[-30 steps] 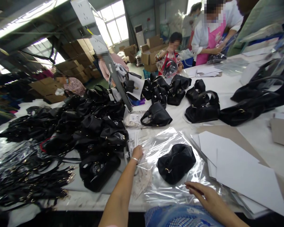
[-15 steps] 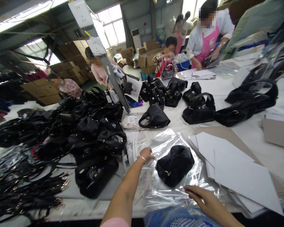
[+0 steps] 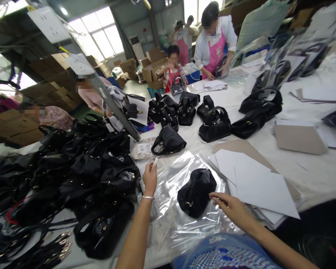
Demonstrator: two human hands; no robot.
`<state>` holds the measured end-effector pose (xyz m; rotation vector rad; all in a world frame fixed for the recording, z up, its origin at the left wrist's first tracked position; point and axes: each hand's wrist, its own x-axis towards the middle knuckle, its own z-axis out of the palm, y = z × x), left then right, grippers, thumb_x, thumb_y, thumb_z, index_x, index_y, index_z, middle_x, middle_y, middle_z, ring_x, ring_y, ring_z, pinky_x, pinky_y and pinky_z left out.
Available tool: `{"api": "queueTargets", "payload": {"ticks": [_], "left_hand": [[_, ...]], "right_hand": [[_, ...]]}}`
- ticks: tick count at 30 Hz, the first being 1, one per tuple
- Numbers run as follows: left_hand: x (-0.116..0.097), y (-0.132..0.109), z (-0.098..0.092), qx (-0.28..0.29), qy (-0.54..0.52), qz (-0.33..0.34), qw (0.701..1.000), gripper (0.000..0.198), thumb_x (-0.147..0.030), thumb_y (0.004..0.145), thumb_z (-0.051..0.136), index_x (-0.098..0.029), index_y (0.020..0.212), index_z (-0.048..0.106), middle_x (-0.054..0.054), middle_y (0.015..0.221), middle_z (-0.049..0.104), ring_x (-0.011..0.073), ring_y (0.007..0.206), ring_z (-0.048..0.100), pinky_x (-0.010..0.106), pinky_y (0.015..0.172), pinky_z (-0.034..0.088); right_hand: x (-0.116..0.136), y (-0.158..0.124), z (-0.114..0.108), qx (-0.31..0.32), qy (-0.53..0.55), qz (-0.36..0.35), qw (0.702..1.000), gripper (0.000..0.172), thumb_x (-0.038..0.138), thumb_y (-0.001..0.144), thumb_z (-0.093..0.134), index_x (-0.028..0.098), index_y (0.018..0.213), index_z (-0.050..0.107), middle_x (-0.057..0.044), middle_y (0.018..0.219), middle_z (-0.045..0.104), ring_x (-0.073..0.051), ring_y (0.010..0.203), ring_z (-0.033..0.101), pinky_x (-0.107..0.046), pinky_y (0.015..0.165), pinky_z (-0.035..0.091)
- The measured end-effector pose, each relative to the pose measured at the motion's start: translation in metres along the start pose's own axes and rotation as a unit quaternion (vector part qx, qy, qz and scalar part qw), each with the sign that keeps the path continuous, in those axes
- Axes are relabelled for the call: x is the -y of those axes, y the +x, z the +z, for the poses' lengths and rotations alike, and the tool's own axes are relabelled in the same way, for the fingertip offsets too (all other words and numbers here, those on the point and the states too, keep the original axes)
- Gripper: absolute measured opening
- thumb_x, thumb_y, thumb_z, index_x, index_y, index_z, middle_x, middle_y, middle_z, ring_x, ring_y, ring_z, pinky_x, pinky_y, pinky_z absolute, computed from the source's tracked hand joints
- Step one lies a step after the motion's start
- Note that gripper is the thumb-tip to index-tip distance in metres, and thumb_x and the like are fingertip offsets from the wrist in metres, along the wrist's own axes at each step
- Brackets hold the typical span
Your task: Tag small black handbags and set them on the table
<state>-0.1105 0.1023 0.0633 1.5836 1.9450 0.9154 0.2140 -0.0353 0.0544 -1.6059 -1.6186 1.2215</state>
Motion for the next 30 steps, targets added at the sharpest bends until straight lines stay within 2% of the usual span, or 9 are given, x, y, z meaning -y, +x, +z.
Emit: {"api": "queueTargets", "payload": {"ticks": [2, 5, 8, 10, 13, 17, 22, 25, 30], "left_hand": [[-0.035, -0.013, -0.004, -0.008, -0.216, 0.000, 0.976, 0.029, -0.040, 0.092, 0.046, -0.022, 0.115, 0.047, 0.009, 0.111, 0.066, 0.0182, 0.100, 0.066, 0.033, 0.092, 0.050], [-0.089, -0.055, 0.011, 0.049, -0.447, -0.079, 0.890, 0.035, -0.036, 0.089, 0.057, -0.023, 0.119, 0.046, 0.006, 0.104, 0.066, 0.0160, 0.095, 0.067, 0.036, 0.095, 0.051], [-0.133, -0.099, 0.037, 0.094, -0.555, -0.134, 0.816, 0.030, -0.031, 0.085, 0.064, -0.022, 0.112, 0.054, 0.003, 0.102, 0.064, 0.0134, 0.097, 0.065, 0.033, 0.100, 0.048], [-0.152, -0.117, 0.050, 0.098, -0.578, -0.141, 0.798, 0.024, -0.030, 0.085, 0.065, -0.022, 0.107, 0.058, 0.002, 0.102, 0.063, 0.0129, 0.098, 0.064, 0.032, 0.101, 0.046], [-0.160, -0.123, 0.055, 0.083, -0.542, -0.131, 0.826, 0.025, -0.034, 0.086, 0.064, -0.021, 0.106, 0.061, 0.004, 0.106, 0.063, 0.0150, 0.103, 0.062, 0.031, 0.099, 0.047], [-0.143, -0.114, 0.047, 0.039, -0.390, -0.123, 0.912, 0.031, -0.041, 0.088, 0.057, -0.019, 0.109, 0.061, 0.008, 0.112, 0.064, 0.0178, 0.101, 0.063, 0.030, 0.087, 0.050], [-0.120, -0.113, 0.050, 0.086, -0.255, -0.127, 0.955, 0.027, -0.038, 0.086, 0.058, -0.016, 0.100, 0.064, 0.010, 0.103, 0.066, 0.0170, 0.087, 0.065, 0.026, 0.070, 0.051], [-0.115, -0.115, 0.061, 0.118, -0.201, -0.115, 0.966, 0.029, -0.039, 0.086, 0.057, -0.015, 0.102, 0.063, 0.010, 0.099, 0.067, 0.0175, 0.080, 0.065, 0.025, 0.062, 0.050], [-0.104, -0.097, 0.070, 0.142, -0.084, -0.010, 0.986, 0.024, -0.032, 0.087, 0.053, -0.019, 0.100, 0.068, 0.007, 0.102, 0.070, 0.0202, 0.093, 0.063, 0.033, 0.082, 0.050]], "right_hand": [[0.010, 0.006, -0.002, 0.031, 0.041, -0.003, 0.999, 0.037, 0.047, 0.090, 0.047, 0.024, 0.111, 0.068, -0.005, 0.100, 0.072, -0.020, 0.079, 0.068, -0.033, 0.074, 0.054], [0.028, 0.012, -0.001, 0.081, 0.082, -0.026, 0.993, 0.041, 0.045, 0.086, 0.053, 0.023, 0.120, 0.064, -0.005, 0.103, 0.071, -0.018, 0.073, 0.066, -0.031, 0.070, 0.053], [0.044, 0.013, -0.002, 0.144, 0.136, -0.040, 0.979, 0.046, 0.045, 0.083, 0.059, 0.022, 0.123, 0.062, -0.004, 0.100, 0.071, -0.018, 0.075, 0.064, -0.030, 0.071, 0.051], [0.051, 0.012, -0.008, 0.190, 0.199, -0.048, 0.960, 0.043, 0.045, 0.083, 0.058, 0.021, 0.118, 0.065, -0.004, 0.100, 0.071, -0.019, 0.082, 0.064, -0.029, 0.074, 0.051], [0.052, 0.011, -0.028, 0.207, 0.222, -0.038, 0.952, 0.040, 0.047, 0.084, 0.056, 0.020, 0.111, 0.067, -0.004, 0.091, 0.071, -0.020, 0.083, 0.064, -0.029, 0.075, 0.049], [0.032, 0.011, -0.071, 0.144, 0.181, -0.011, 0.973, 0.040, 0.051, 0.086, 0.052, 0.019, 0.103, 0.068, -0.003, 0.081, 0.067, -0.018, 0.076, 0.060, -0.029, 0.071, 0.046], [-0.017, 0.000, -0.112, 0.190, 0.220, 0.116, 0.950, 0.038, 0.054, 0.079, 0.058, 0.017, 0.079, 0.063, 0.001, 0.063, 0.057, -0.009, 0.051, 0.043, -0.020, 0.047, 0.030], [-0.035, -0.014, -0.115, 0.235, 0.236, 0.209, 0.920, 0.041, 0.056, 0.076, 0.060, 0.016, 0.068, 0.059, 0.004, 0.049, 0.044, -0.005, 0.041, 0.028, -0.019, 0.041, 0.017], [-0.026, -0.018, -0.090, 0.271, 0.329, 0.235, 0.873, 0.036, 0.051, 0.078, 0.061, 0.015, 0.071, 0.062, 0.003, 0.050, 0.049, -0.003, 0.038, 0.025, -0.016, 0.035, 0.014]]}}
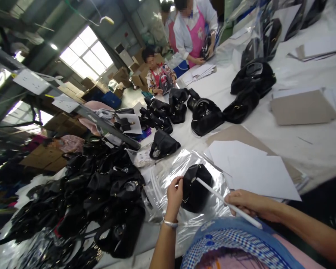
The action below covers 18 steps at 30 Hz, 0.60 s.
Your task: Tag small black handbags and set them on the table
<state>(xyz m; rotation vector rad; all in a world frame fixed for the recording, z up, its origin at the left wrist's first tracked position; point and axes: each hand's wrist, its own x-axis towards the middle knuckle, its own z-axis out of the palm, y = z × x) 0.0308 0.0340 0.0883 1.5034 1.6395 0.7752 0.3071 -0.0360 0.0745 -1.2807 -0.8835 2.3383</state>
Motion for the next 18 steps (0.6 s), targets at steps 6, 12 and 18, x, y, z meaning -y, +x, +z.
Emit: {"api": "queueTargets", "payload": {"ticks": [6, 12, 18], "left_hand": [[-0.001, 0.035, -0.010, 0.175, -0.008, 0.047, 0.983, 0.023, -0.031, 0.084, 0.056, -0.018, 0.097, 0.070, 0.006, 0.096, 0.072, 0.0207, 0.092, 0.063, 0.033, 0.086, 0.048], [-0.009, 0.047, -0.007, 0.289, -0.018, -0.028, 0.957, 0.035, -0.044, 0.081, 0.059, -0.013, 0.092, 0.071, 0.002, 0.070, 0.065, 0.0115, 0.061, 0.052, 0.022, 0.057, 0.040], [-0.018, 0.057, -0.001, 0.388, -0.023, -0.091, 0.917, 0.041, -0.047, 0.067, 0.073, -0.009, 0.083, 0.070, 0.000, 0.059, 0.058, 0.0074, 0.050, 0.045, 0.021, 0.052, 0.034]], "right_hand": [[0.002, 0.034, 0.043, 0.021, 0.185, -0.048, 0.981, 0.024, 0.033, 0.081, 0.064, 0.010, 0.076, 0.062, -0.004, 0.069, 0.065, 0.001, 0.040, 0.038, -0.008, 0.034, 0.029], [0.000, 0.060, 0.083, 0.035, 0.357, -0.073, 0.931, 0.016, 0.023, 0.087, 0.062, 0.007, 0.090, 0.062, -0.011, 0.086, 0.072, -0.005, 0.060, 0.063, -0.011, 0.058, 0.052], [0.005, 0.079, 0.095, -0.004, 0.251, -0.151, 0.956, 0.022, 0.028, 0.082, 0.068, 0.010, 0.090, 0.060, -0.009, 0.089, 0.072, -0.005, 0.059, 0.062, -0.013, 0.054, 0.051]]}}
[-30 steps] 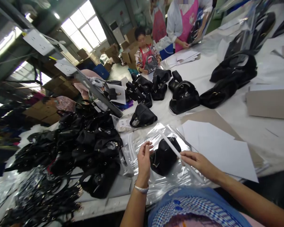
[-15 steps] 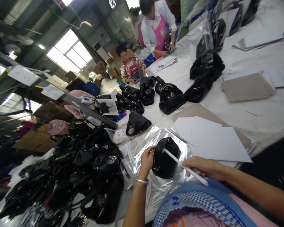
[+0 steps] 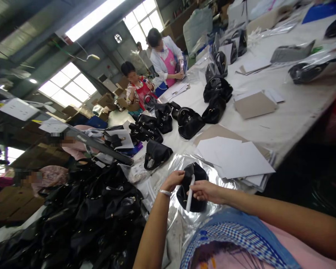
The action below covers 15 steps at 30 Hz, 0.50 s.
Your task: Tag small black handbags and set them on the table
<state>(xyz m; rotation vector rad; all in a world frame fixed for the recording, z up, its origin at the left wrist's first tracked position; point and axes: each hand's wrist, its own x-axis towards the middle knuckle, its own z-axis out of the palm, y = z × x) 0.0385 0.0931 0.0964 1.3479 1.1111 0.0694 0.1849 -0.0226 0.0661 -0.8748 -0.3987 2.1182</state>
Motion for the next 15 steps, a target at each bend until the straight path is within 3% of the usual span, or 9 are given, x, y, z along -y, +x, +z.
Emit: {"api": "queueTargets", "payload": {"ticks": [4, 7, 11, 15], "left_hand": [[0.003, -0.004, 0.001, -0.026, -0.035, 0.028, 0.999, 0.047, -0.054, 0.070, 0.069, -0.011, 0.090, 0.069, 0.003, 0.068, 0.064, 0.0101, 0.058, 0.052, 0.022, 0.058, 0.038], [0.015, -0.010, 0.006, -0.061, -0.058, 0.076, 0.994, 0.050, -0.058, 0.076, 0.061, -0.012, 0.092, 0.068, 0.004, 0.071, 0.064, 0.0113, 0.062, 0.053, 0.022, 0.059, 0.039], [0.031, -0.010, 0.011, -0.092, -0.049, 0.097, 0.990, 0.046, -0.058, 0.079, 0.057, -0.013, 0.084, 0.068, 0.001, 0.065, 0.059, 0.0100, 0.056, 0.046, 0.022, 0.054, 0.035], [0.040, -0.004, 0.007, -0.179, 0.000, 0.124, 0.976, 0.044, -0.054, 0.084, 0.050, -0.013, 0.075, 0.066, -0.001, 0.063, 0.056, 0.0105, 0.057, 0.045, 0.022, 0.055, 0.036]], "right_hand": [[-0.001, 0.004, -0.011, -0.053, -0.173, -0.088, 0.980, 0.030, 0.040, 0.079, 0.068, 0.013, 0.091, 0.059, -0.007, 0.085, 0.072, -0.007, 0.058, 0.061, -0.015, 0.048, 0.045], [-0.003, 0.010, -0.020, -0.082, -0.254, -0.146, 0.953, 0.030, 0.039, 0.077, 0.068, 0.014, 0.091, 0.061, -0.002, 0.075, 0.069, -0.008, 0.059, 0.059, -0.018, 0.050, 0.045], [-0.004, 0.024, -0.024, -0.086, -0.266, -0.148, 0.949, 0.030, 0.036, 0.072, 0.071, 0.014, 0.089, 0.061, 0.003, 0.063, 0.062, -0.010, 0.059, 0.059, -0.021, 0.054, 0.047], [-0.001, 0.041, -0.025, -0.078, -0.232, -0.150, 0.958, 0.035, 0.039, 0.070, 0.074, 0.014, 0.090, 0.060, -0.002, 0.074, 0.067, -0.013, 0.066, 0.064, -0.026, 0.063, 0.052]]}}
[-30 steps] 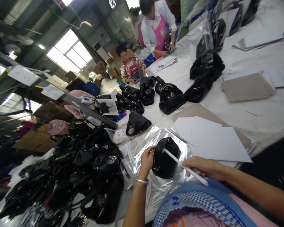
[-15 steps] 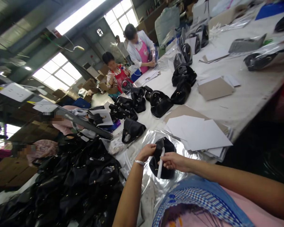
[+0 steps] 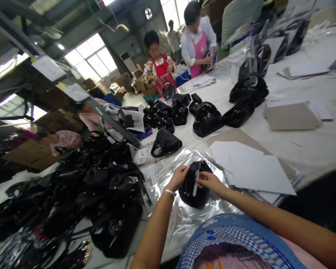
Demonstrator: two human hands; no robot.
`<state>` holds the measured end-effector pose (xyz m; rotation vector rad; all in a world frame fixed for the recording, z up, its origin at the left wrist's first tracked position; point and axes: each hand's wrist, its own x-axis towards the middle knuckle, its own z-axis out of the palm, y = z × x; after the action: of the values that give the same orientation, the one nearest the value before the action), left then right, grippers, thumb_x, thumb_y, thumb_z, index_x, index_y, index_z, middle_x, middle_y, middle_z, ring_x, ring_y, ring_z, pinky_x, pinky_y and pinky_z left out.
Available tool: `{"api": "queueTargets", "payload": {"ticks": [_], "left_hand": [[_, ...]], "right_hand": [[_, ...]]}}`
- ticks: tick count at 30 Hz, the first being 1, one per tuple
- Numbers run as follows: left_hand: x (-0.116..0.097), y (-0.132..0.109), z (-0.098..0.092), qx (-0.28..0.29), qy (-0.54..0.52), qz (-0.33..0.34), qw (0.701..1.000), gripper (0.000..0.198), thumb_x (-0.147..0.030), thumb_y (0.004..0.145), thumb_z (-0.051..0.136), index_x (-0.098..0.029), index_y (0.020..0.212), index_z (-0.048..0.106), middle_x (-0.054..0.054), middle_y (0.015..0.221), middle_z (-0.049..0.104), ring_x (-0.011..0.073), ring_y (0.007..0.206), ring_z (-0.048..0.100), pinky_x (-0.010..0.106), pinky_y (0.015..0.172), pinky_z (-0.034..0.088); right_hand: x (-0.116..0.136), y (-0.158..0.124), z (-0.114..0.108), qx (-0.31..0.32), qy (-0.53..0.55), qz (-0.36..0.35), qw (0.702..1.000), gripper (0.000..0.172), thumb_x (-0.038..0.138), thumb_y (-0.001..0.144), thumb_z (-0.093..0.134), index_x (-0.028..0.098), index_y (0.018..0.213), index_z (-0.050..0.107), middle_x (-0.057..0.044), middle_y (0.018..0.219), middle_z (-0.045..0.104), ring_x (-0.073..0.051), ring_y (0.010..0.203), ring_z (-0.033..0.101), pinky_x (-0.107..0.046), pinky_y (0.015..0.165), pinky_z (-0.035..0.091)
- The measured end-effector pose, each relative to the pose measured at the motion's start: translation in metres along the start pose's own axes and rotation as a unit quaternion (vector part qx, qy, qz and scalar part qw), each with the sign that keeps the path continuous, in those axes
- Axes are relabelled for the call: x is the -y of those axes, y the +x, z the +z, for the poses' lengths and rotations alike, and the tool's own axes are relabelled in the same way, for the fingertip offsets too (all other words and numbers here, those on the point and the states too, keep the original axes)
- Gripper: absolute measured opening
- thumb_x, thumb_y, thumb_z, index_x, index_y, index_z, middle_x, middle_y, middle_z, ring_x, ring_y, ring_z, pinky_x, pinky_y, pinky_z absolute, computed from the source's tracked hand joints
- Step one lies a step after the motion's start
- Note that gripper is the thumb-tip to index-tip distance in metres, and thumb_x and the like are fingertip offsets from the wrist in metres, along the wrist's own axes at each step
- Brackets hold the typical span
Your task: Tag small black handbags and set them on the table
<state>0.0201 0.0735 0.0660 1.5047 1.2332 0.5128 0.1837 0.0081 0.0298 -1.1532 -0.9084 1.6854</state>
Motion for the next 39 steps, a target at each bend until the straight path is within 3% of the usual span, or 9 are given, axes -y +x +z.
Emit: {"api": "queueTargets", "payload": {"ticks": [5, 8, 12, 18, 26, 34, 39], "left_hand": [[0.012, -0.011, -0.008, -0.068, 0.059, 0.028, 0.996, 0.033, -0.038, 0.088, 0.047, -0.016, 0.082, 0.070, 0.001, 0.073, 0.065, 0.0155, 0.070, 0.056, 0.027, 0.070, 0.045], [0.025, -0.030, -0.010, -0.066, 0.047, 0.028, 0.996, 0.027, -0.023, 0.086, 0.047, -0.019, 0.098, 0.071, 0.003, 0.092, 0.071, 0.0188, 0.087, 0.062, 0.032, 0.085, 0.047], [0.041, -0.059, -0.007, -0.048, -0.033, 0.051, 0.997, 0.039, -0.013, 0.082, 0.050, -0.021, 0.117, 0.062, 0.007, 0.117, 0.066, 0.0213, 0.108, 0.059, 0.037, 0.099, 0.045], [0.042, -0.073, -0.006, 0.003, -0.067, 0.055, 0.996, 0.061, -0.014, 0.075, 0.066, -0.026, 0.132, 0.049, 0.008, 0.129, 0.057, 0.0243, 0.116, 0.055, 0.035, 0.091, 0.049], [0.053, -0.069, 0.009, -0.109, 0.089, 0.119, 0.983, 0.041, -0.037, 0.073, 0.076, -0.021, 0.109, 0.064, 0.008, 0.111, 0.064, 0.0249, 0.107, 0.054, 0.040, 0.095, 0.045], [0.065, -0.085, 0.029, -0.151, 0.088, 0.092, 0.980, 0.031, -0.040, 0.083, 0.064, -0.022, 0.108, 0.064, 0.008, 0.113, 0.064, 0.0236, 0.106, 0.054, 0.036, 0.092, 0.046], [0.060, -0.076, 0.022, -0.101, 0.053, 0.079, 0.990, 0.037, -0.041, 0.081, 0.066, -0.024, 0.114, 0.061, 0.006, 0.114, 0.067, 0.0243, 0.112, 0.054, 0.037, 0.097, 0.044]], "right_hand": [[0.003, 0.016, -0.001, 0.010, -0.033, -0.016, 0.999, 0.037, 0.043, 0.070, 0.073, 0.017, 0.093, 0.059, -0.004, 0.086, 0.070, -0.017, 0.076, 0.067, -0.030, 0.072, 0.055], [0.007, 0.016, 0.003, -0.013, -0.072, -0.044, 0.996, 0.034, 0.046, 0.075, 0.069, 0.019, 0.093, 0.059, -0.003, 0.092, 0.070, -0.017, 0.080, 0.067, -0.030, 0.078, 0.054], [0.008, 0.015, 0.009, -0.042, -0.093, -0.053, 0.993, 0.033, 0.048, 0.079, 0.065, 0.021, 0.096, 0.059, -0.004, 0.100, 0.070, -0.018, 0.089, 0.066, -0.029, 0.083, 0.053], [0.004, 0.019, 0.006, -0.043, -0.079, -0.038, 0.995, 0.042, 0.047, 0.078, 0.067, 0.020, 0.110, 0.059, -0.007, 0.110, 0.069, -0.021, 0.103, 0.063, -0.033, 0.092, 0.049], [0.015, 0.015, 0.006, -0.055, -0.151, 0.004, 0.987, 0.041, 0.053, 0.080, 0.064, 0.021, 0.106, 0.064, -0.008, 0.111, 0.068, -0.023, 0.108, 0.061, -0.034, 0.095, 0.047], [0.026, 0.019, -0.020, 0.023, -0.291, 0.096, 0.951, 0.038, 0.052, 0.074, 0.070, 0.020, 0.094, 0.070, -0.008, 0.100, 0.072, -0.027, 0.097, 0.063, -0.036, 0.090, 0.049], [0.033, 0.029, -0.018, 0.132, -0.308, 0.118, 0.935, 0.035, 0.051, 0.076, 0.067, 0.021, 0.092, 0.073, -0.008, 0.090, 0.073, -0.029, 0.101, 0.062, -0.040, 0.097, 0.046]]}}
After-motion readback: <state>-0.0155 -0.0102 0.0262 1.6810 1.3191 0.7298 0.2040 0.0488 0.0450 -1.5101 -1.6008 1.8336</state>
